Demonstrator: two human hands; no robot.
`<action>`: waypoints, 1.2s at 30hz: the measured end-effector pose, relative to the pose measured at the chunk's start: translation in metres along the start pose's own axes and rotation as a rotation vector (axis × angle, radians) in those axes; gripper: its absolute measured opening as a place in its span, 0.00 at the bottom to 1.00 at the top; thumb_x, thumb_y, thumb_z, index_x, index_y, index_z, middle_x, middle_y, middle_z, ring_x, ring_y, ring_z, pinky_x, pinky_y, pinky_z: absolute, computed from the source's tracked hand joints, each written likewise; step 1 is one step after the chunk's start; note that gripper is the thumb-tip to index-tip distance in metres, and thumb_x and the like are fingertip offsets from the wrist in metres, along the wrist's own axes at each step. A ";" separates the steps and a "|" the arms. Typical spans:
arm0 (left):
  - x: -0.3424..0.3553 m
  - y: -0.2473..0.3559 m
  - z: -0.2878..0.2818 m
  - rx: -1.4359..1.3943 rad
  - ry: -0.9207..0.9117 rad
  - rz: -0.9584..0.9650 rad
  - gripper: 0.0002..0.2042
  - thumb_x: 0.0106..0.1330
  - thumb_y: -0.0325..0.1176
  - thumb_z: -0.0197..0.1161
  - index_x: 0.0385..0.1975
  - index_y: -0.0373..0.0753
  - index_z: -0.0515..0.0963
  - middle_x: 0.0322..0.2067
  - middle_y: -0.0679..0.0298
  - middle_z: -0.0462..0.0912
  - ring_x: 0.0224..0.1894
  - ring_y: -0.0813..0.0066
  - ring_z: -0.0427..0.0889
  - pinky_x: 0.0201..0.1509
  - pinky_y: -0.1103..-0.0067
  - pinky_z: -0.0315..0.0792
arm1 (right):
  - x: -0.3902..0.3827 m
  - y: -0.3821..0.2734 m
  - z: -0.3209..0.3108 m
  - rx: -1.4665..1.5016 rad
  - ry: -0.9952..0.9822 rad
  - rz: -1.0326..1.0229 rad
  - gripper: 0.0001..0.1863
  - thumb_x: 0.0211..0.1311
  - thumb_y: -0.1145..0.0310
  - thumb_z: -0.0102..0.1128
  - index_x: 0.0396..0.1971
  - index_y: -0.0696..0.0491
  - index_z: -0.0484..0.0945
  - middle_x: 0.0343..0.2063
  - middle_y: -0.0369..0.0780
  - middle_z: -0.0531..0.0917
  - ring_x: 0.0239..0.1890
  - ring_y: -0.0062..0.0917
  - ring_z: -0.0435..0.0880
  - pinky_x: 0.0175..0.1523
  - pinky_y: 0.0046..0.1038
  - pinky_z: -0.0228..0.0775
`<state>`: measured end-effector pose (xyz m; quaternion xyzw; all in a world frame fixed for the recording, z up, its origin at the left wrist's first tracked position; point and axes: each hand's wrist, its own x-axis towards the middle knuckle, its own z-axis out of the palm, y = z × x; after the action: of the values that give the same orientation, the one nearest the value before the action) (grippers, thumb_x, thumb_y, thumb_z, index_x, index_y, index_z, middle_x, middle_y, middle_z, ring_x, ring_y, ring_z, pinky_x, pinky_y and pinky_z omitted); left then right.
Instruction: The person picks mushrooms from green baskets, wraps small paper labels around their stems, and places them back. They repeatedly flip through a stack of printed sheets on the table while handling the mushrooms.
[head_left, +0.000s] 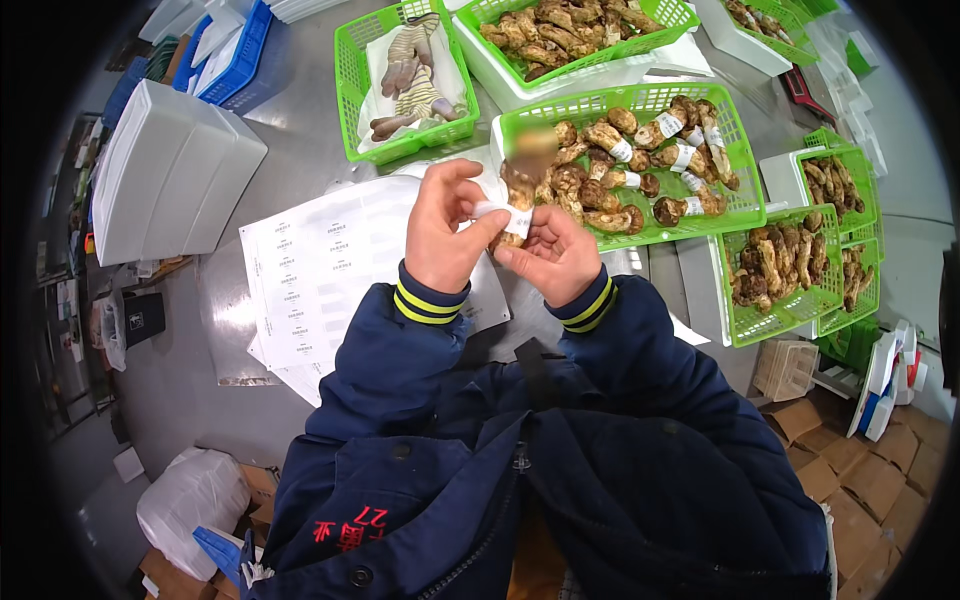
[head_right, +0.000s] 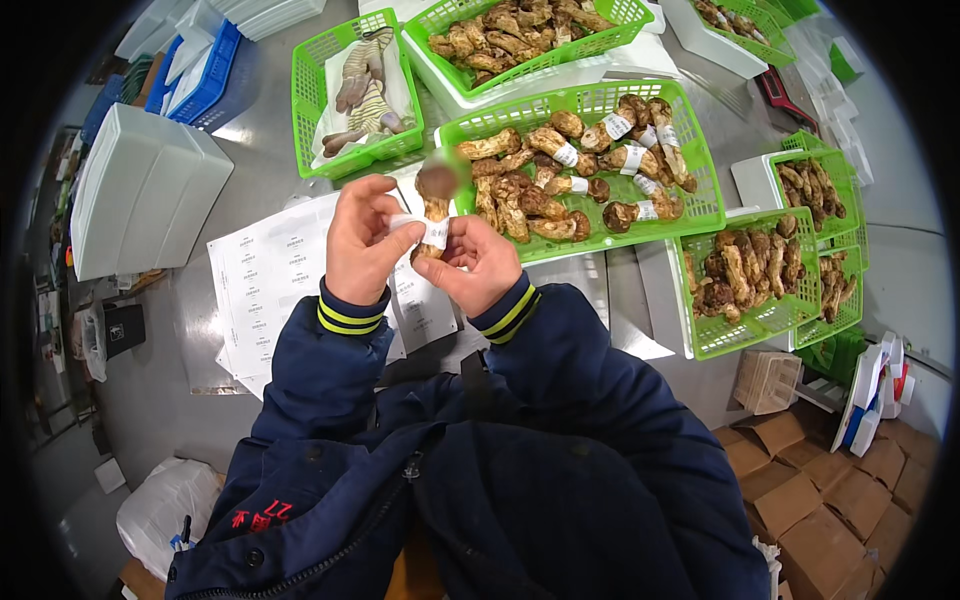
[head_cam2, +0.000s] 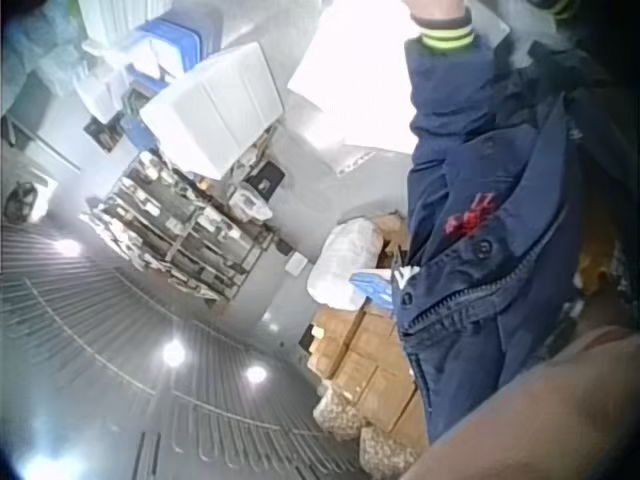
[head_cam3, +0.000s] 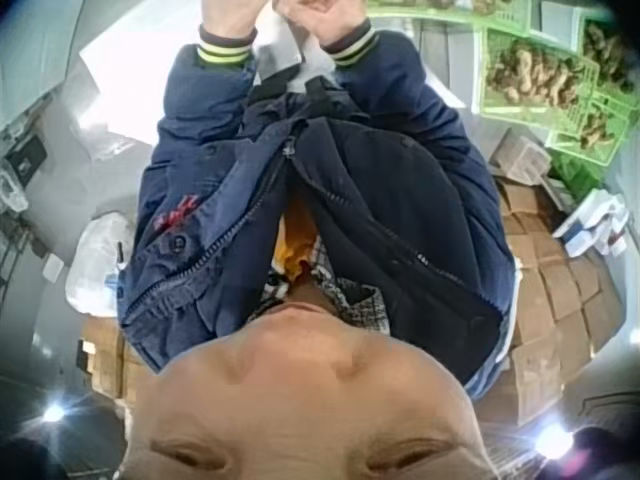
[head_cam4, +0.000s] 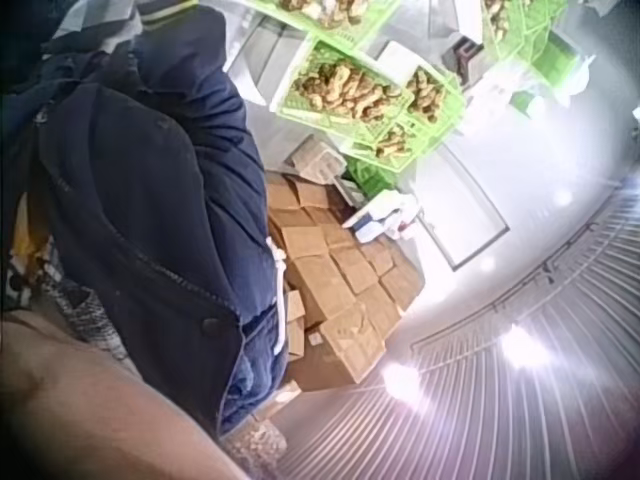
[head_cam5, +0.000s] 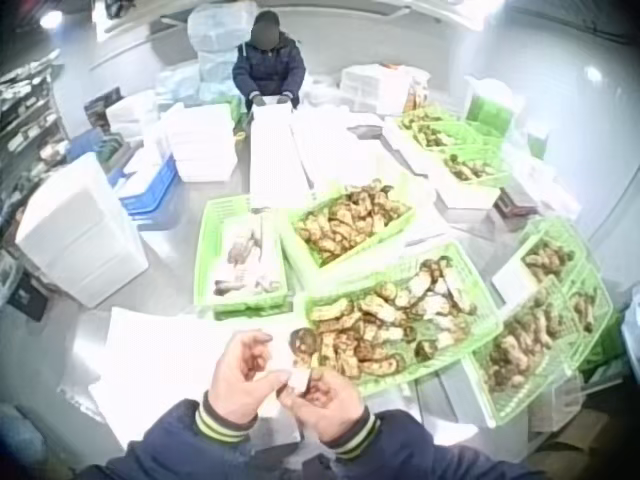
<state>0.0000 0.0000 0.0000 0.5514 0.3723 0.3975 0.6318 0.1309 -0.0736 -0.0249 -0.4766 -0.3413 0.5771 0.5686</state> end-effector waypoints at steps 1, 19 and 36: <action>0.001 0.001 0.000 0.088 0.038 0.055 0.22 0.49 0.19 0.63 0.44 0.36 0.65 0.26 0.69 0.67 0.28 0.85 0.67 0.35 0.87 0.66 | -0.001 0.000 0.000 0.014 -0.010 0.008 0.17 0.49 0.77 0.63 0.37 0.60 0.67 0.28 0.37 0.77 0.30 0.14 0.74 0.35 0.14 0.66; 0.009 -0.022 -0.012 -0.687 -0.650 -0.398 0.33 0.54 0.27 0.62 0.59 0.34 0.52 0.51 0.48 0.69 0.51 0.61 0.73 0.53 0.70 0.69 | -0.015 -0.009 -0.016 0.599 -0.559 0.234 0.24 0.49 0.73 0.60 0.46 0.65 0.66 0.37 0.46 0.75 0.40 0.28 0.75 0.47 0.27 0.66; 0.008 -0.052 0.023 -0.688 -0.354 -0.193 0.29 0.55 0.21 0.60 0.57 0.31 0.56 0.43 0.53 0.75 0.47 0.67 0.75 0.52 0.75 0.68 | -0.032 -0.010 -0.057 0.668 -0.244 0.392 0.18 0.58 0.68 0.54 0.46 0.61 0.67 0.34 0.42 0.76 0.33 0.23 0.73 0.40 0.24 0.67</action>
<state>0.0287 -0.0054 -0.0493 0.3301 0.1527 0.3366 0.8686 0.1842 -0.1125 -0.0278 -0.2495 -0.1025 0.8062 0.5266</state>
